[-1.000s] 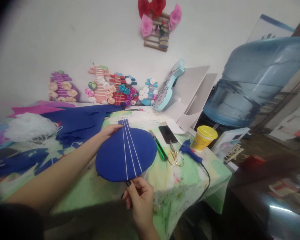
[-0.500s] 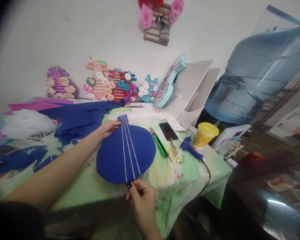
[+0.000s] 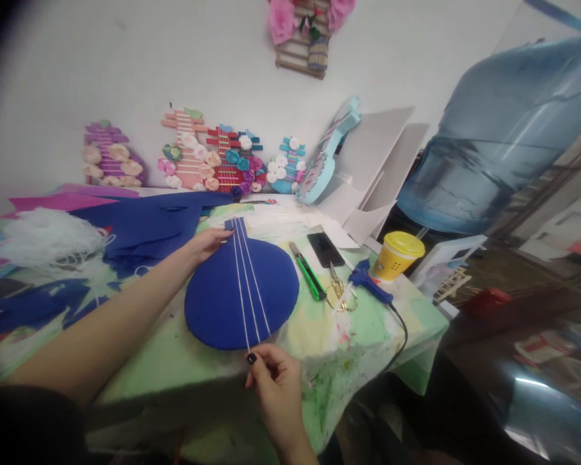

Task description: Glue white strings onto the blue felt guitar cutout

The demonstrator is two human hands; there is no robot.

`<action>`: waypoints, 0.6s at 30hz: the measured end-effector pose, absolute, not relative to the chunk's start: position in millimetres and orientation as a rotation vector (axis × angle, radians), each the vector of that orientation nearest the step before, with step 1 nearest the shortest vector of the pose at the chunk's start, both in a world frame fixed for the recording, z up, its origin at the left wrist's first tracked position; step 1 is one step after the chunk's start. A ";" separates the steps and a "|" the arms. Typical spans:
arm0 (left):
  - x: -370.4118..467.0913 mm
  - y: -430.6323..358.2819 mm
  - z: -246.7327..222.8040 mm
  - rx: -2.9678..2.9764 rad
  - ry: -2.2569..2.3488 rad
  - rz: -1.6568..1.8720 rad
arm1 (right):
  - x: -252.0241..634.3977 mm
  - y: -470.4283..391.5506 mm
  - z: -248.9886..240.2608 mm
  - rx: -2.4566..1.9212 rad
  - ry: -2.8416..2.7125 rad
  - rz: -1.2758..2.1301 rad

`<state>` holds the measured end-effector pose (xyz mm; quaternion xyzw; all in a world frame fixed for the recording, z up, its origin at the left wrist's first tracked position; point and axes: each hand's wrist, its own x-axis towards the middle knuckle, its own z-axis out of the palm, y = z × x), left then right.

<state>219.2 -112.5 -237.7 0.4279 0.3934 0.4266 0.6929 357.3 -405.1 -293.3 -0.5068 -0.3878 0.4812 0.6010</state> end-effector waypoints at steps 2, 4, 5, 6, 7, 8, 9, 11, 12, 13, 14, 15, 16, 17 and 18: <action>219.2 -112.5 -237.1 0.935 0.898 0.942 | 357.8 -405.5 -293.6 -1.170 -0.912 1.108; 219.3 -112.7 -237.0 0.920 0.910 0.937 | 357.5 -405.6 -293.3 -1.178 -0.928 1.114; 219.3 -112.8 -237.0 0.915 0.915 0.936 | 357.3 -405.5 -293.0 -1.184 -0.934 1.122; 219.4 -112.8 -237.1 0.911 0.919 0.936 | 357.0 -405.4 -292.8 -1.190 -0.937 1.129; 219.4 -112.7 -237.1 0.909 0.922 0.937 | 356.7 -405.2 -292.7 -1.196 -0.936 1.135; 219.4 -112.6 -237.1 0.909 0.923 0.937 | 356.5 -404.9 -292.8 -1.198 -0.932 1.139; 219.4 -112.5 -237.0 0.909 0.924 0.937 | 356.4 -404.6 -293.1 -1.199 -0.925 1.142; 219.3 -112.4 -236.6 0.912 0.924 0.931 | 356.1 -404.1 -294.0 -1.197 -0.911 1.146; 219.2 -112.5 -236.4 0.914 0.923 0.927 | 356.0 -403.9 -294.6 -1.194 -0.903 1.147; 219.1 -112.6 -236.3 0.916 0.923 0.922 | 355.7 -403.8 -295.1 -1.189 -0.898 1.149; 219.0 -112.6 -236.4 0.919 0.922 0.918 | 355.4 -403.8 -295.5 -1.186 -0.893 1.150; 218.9 -112.7 -236.6 0.923 0.921 0.914 | 355.1 -403.8 -295.7 -1.182 -0.888 1.149; 218.8 -112.7 -237.0 0.927 0.920 0.911 | 354.8 -403.8 -295.7 -1.178 -0.882 1.146; 218.7 -112.7 -237.6 0.932 0.920 0.909 | 354.5 -403.8 -295.6 -1.176 -0.879 1.144; 218.6 -112.6 -238.4 0.937 0.919 0.907 | 354.3 -403.8 -295.3 -1.174 -0.879 1.142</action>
